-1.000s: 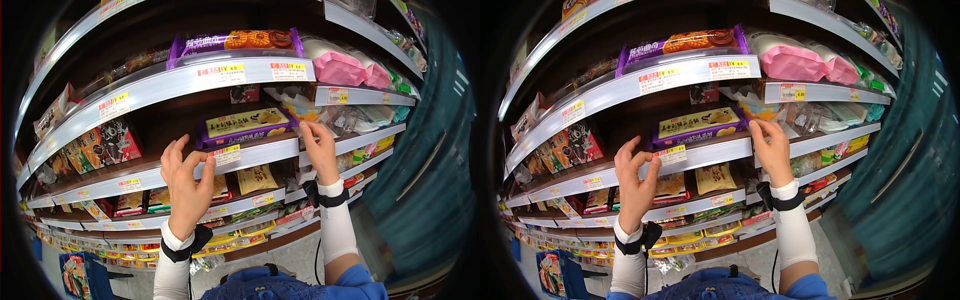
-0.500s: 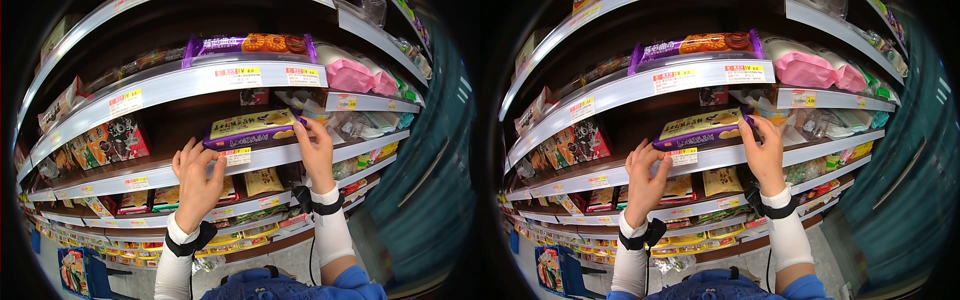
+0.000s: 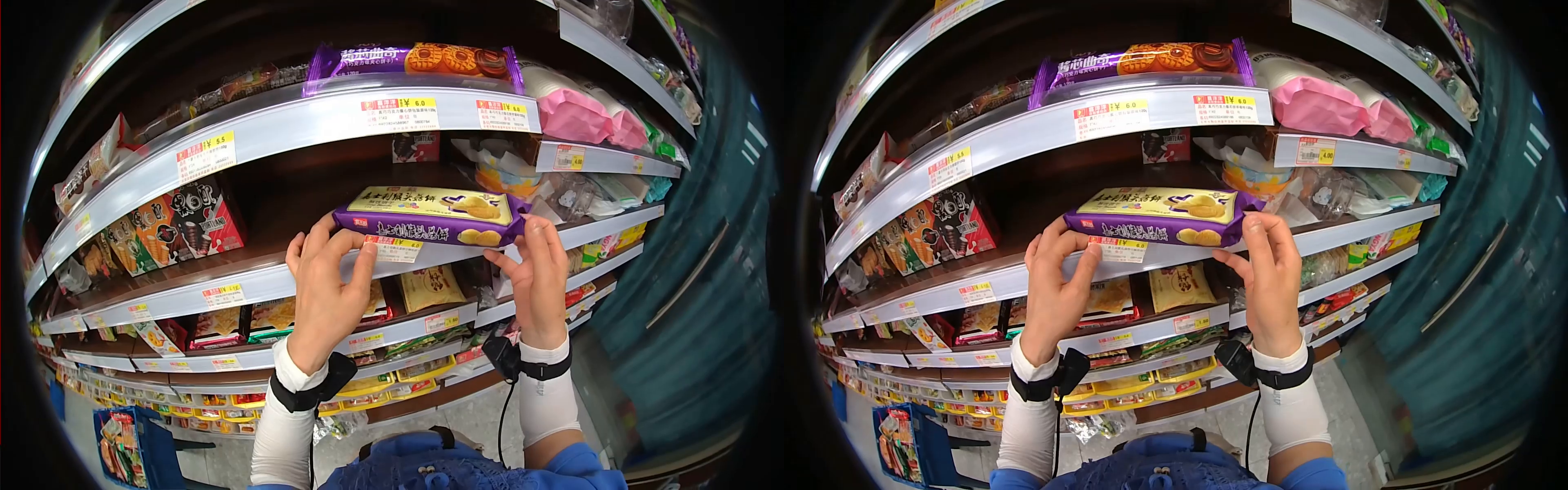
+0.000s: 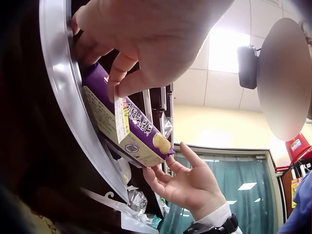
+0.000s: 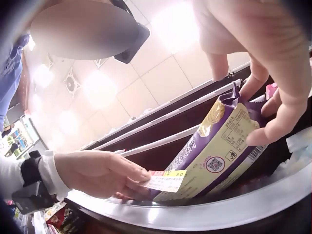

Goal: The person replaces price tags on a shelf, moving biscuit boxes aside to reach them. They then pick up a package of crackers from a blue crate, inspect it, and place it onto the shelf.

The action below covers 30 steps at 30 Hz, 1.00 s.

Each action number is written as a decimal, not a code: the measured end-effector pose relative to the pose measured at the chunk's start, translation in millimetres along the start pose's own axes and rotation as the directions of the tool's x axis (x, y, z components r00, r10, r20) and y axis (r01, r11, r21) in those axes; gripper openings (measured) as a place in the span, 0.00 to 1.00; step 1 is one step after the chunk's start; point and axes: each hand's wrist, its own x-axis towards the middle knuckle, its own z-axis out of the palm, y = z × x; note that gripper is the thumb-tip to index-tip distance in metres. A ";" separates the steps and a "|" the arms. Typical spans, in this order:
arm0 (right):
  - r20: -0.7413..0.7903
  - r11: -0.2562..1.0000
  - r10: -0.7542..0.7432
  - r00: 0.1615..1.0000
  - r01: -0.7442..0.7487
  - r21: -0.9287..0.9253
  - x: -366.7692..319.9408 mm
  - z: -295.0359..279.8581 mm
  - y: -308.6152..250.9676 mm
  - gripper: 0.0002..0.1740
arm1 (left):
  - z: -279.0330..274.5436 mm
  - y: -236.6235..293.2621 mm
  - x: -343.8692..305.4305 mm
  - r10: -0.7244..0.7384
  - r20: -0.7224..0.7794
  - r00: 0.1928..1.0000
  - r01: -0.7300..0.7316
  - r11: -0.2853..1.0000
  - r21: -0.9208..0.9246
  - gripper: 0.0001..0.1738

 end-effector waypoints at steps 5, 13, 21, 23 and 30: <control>-0.012 0.996 0.080 0.997 -0.079 0.047 -0.2 -6.9 5.6 0.09 | 0.7 4.2 1.1 0.019 -0.011 1.000 -0.019 0.999 -0.026 0.08; 0.025 0.997 0.061 0.998 -0.060 -0.048 12.1 -13.4 3.8 0.07 | -2.6 1.9 -0.7 -0.009 0.028 1.000 0.011 0.996 -0.086 0.08; 0.081 0.985 0.036 0.996 -0.021 -0.174 31.9 -6.0 4.7 0.17 | -8.1 -0.4 -0.3 -0.042 0.022 0.999 0.044 0.991 -0.130 0.08; 0.108 0.985 0.027 0.994 -0.009 -0.170 33.9 -2.4 2.7 0.20 | -9.6 -0.7 1.2 -0.046 0.020 0.999 0.049 0.986 -0.160 0.08; 0.116 0.997 0.044 0.992 -0.050 0.055 36.5 -8.6 15.3 0.34 | -7.3 -1.5 2.1 -0.039 0.003 0.999 0.039 0.991 -0.129 0.09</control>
